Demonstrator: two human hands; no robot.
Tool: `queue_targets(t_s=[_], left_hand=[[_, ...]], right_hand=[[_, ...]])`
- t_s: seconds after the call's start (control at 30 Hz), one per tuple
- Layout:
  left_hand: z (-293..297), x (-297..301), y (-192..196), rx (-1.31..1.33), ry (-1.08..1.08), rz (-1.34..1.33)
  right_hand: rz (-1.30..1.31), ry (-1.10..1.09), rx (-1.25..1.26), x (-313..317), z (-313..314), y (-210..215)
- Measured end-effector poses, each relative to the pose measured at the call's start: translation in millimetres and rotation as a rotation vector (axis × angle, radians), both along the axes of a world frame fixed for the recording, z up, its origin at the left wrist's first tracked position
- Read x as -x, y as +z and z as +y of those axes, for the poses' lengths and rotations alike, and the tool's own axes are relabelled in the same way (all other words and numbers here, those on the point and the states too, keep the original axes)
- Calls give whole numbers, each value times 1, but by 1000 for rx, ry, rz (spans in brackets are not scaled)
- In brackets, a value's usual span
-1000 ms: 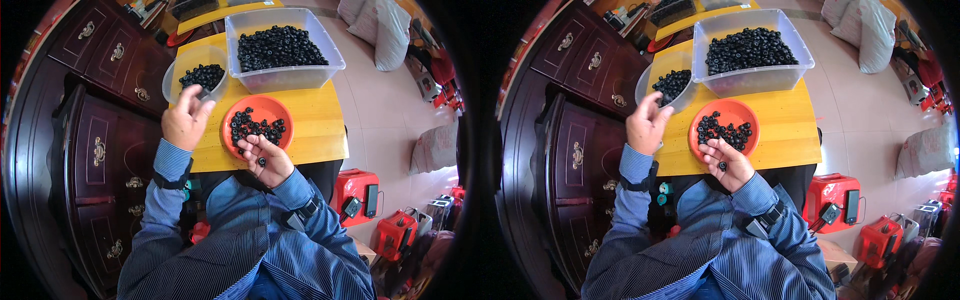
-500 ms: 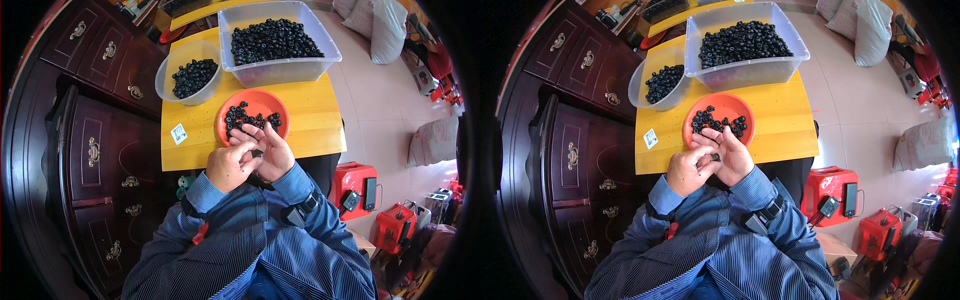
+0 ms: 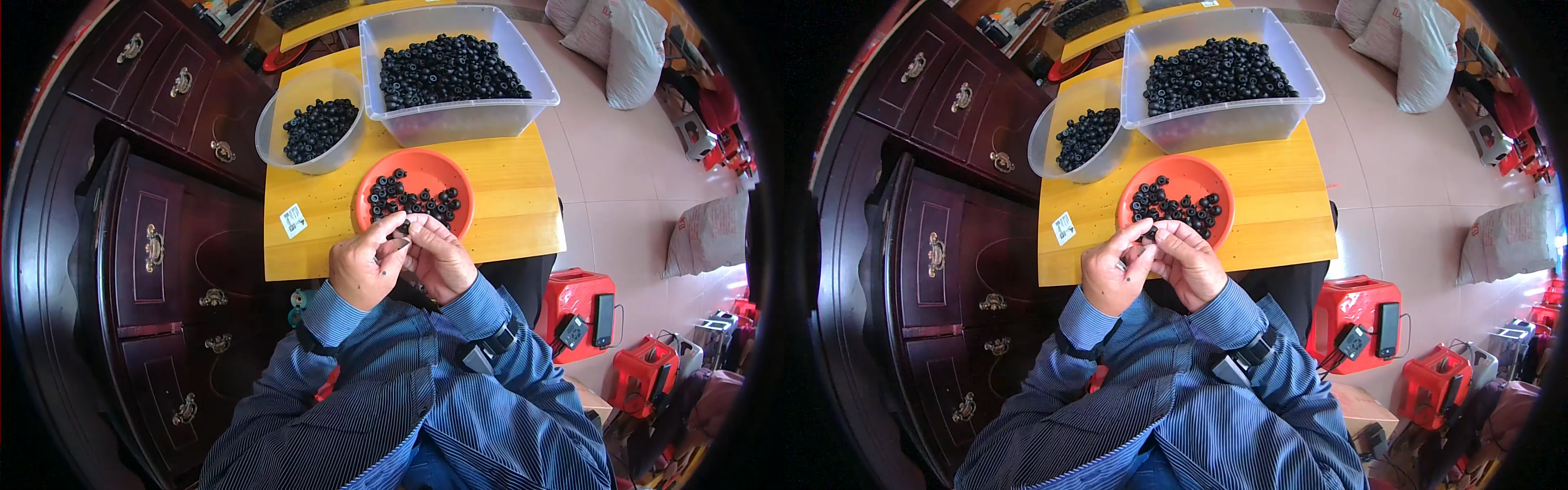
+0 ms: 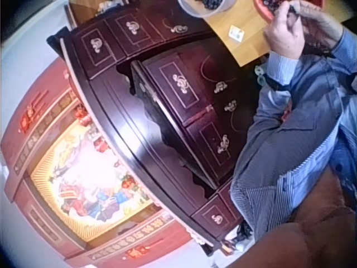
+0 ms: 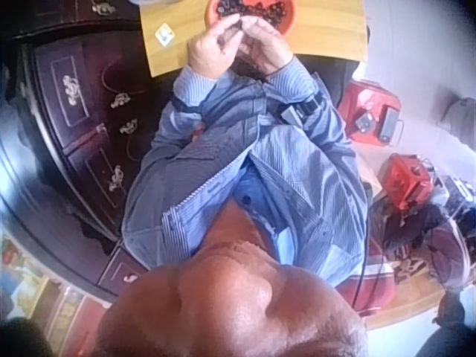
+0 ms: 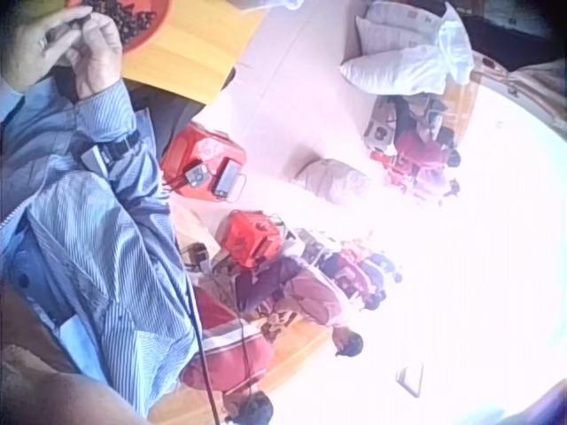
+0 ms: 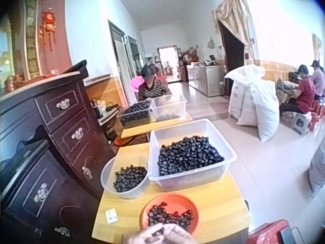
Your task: Sorting small black rubber parts into a bowl on a table.
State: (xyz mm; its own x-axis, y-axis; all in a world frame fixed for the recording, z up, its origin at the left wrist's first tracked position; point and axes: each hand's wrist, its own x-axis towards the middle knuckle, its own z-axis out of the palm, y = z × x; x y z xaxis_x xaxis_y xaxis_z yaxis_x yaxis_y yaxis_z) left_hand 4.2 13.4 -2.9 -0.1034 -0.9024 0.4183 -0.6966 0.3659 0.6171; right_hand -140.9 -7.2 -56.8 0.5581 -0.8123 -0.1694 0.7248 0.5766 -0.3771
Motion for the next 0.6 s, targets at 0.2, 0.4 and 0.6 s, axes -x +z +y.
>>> queue_targets(t_s=[0.2, 0.4, 0.6], left_hand=[[-1, -3, -1, -77, -51, 217], [2, -2, -5, 86, -58, 183], [-2, -13, 11, -106, -27, 215]], right_hand=[[38, -3, 46, -4, 2, 2], [50, 0, 35, -5, 4, 5], [-74, 52, 16, 0, 0, -6]])
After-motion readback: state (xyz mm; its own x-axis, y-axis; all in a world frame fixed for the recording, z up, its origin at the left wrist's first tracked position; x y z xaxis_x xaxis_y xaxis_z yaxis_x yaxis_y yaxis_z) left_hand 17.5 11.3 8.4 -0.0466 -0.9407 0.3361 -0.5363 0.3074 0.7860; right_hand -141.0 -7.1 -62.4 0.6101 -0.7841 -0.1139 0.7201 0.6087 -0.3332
